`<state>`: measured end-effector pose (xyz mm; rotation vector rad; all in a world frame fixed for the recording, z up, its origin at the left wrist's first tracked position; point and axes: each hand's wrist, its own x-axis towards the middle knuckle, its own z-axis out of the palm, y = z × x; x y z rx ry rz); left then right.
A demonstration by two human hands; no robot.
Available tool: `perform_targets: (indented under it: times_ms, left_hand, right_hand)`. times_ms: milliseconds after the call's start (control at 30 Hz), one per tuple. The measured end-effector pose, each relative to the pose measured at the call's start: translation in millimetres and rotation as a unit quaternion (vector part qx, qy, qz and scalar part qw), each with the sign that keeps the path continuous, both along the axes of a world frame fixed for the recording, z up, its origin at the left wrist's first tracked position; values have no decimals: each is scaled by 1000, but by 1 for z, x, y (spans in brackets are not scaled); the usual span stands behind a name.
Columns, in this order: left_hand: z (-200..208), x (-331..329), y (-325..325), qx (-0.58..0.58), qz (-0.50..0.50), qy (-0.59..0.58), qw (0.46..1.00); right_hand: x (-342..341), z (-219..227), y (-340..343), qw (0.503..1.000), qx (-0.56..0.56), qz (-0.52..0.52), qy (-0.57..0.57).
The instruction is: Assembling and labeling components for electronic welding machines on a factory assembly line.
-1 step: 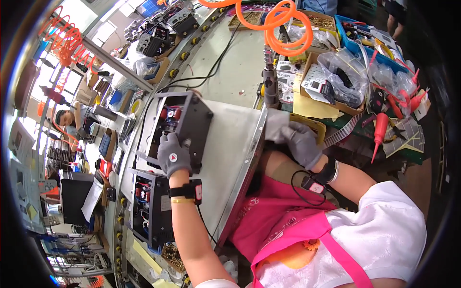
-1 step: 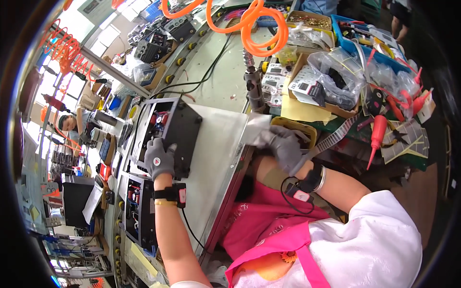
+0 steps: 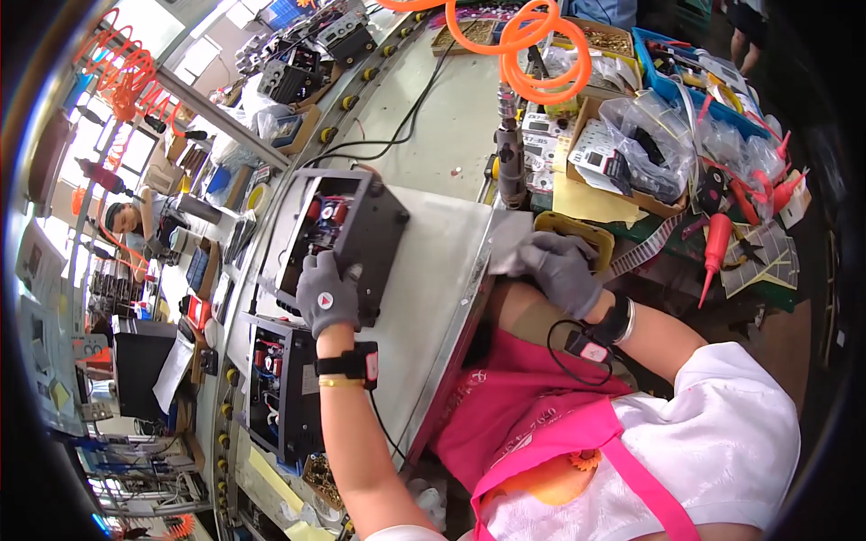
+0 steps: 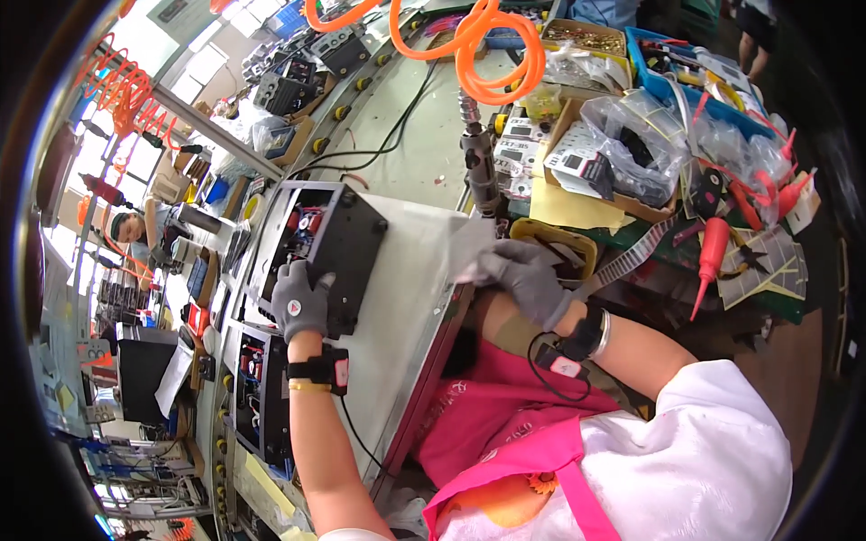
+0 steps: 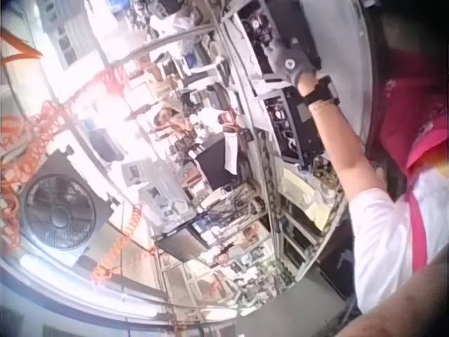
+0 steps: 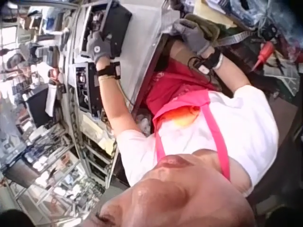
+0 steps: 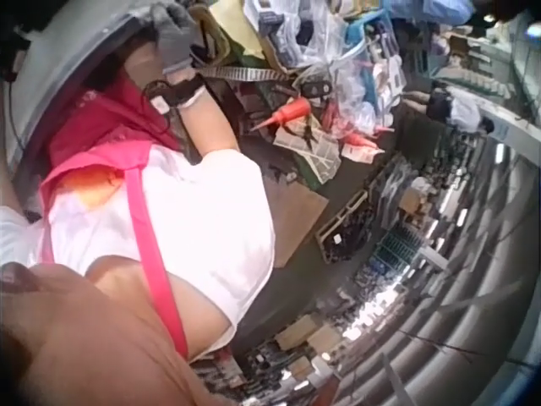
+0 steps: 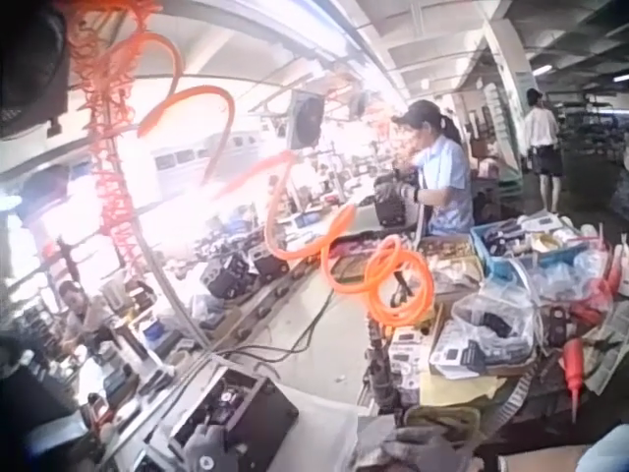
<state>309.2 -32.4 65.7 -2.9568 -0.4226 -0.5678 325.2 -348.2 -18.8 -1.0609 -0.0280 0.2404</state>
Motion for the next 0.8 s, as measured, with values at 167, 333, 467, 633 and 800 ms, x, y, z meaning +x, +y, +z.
perform_targets:
  times_ms: [167, 333, 467, 633, 800]
  left_hand:
    - [11, -31, 10, -110, -147, 47, 982]
    - [20, -35, -4, -34, -127, 89, 987]
    - [13, -29, -15, 31, -98, 47, 994]
    - [6, -23, -15, -57, -105, 29, 992]
    - [2, -14, -14, -21, -122, 45, 991]
  right_hand:
    - [30, -3, 41, 940, -102, 290, -144]
    - [48, 1, 93, 917, -135, 337, -165]
    - [67, -20, 119, 904, -150, 343, -205]
    - [80, -16, 129, 898, -181, 338, -217]
    - [85, -21, 134, 901, -196, 319, -220]
